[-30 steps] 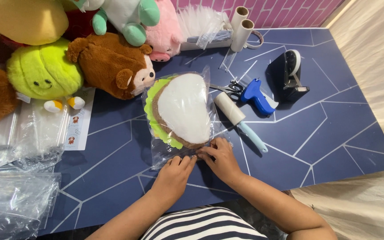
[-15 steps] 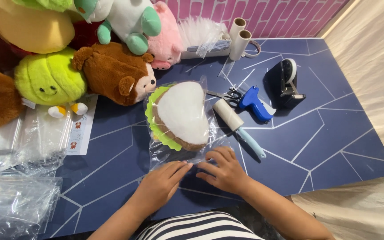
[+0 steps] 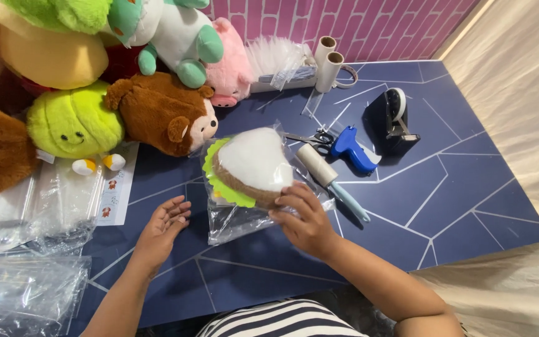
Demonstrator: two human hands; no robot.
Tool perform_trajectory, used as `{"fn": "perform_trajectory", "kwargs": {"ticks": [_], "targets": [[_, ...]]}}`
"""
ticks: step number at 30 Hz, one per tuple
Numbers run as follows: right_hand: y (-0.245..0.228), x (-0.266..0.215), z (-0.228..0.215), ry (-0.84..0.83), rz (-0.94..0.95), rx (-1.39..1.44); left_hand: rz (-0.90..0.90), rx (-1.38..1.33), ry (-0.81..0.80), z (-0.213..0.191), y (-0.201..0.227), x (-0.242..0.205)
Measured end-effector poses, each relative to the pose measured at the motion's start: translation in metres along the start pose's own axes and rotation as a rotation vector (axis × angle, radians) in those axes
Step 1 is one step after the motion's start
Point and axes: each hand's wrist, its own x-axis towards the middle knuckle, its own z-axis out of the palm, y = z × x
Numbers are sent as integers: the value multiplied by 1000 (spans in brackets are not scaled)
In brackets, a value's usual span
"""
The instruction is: The person cleans a plushie toy using a lint roller, attaches a tag using a plastic fastener and a tagging gun, and places the toy inside a clear plastic bag.
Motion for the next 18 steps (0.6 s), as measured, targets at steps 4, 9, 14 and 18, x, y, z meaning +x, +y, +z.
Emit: {"fn": "perform_trajectory", "kwargs": {"ticks": [4,9,14,18], "targets": [[4,32,-33,53,232,198,37,242,-158,18,13,14],[23,47,-82,106,746,542,524,336,-147,61,1,34],[58,38,-112,260,1145,833,383,-27,-55,104,37,32],[76,17,-124,255,1343,902,244,-388,-8,141,42,52]]}}
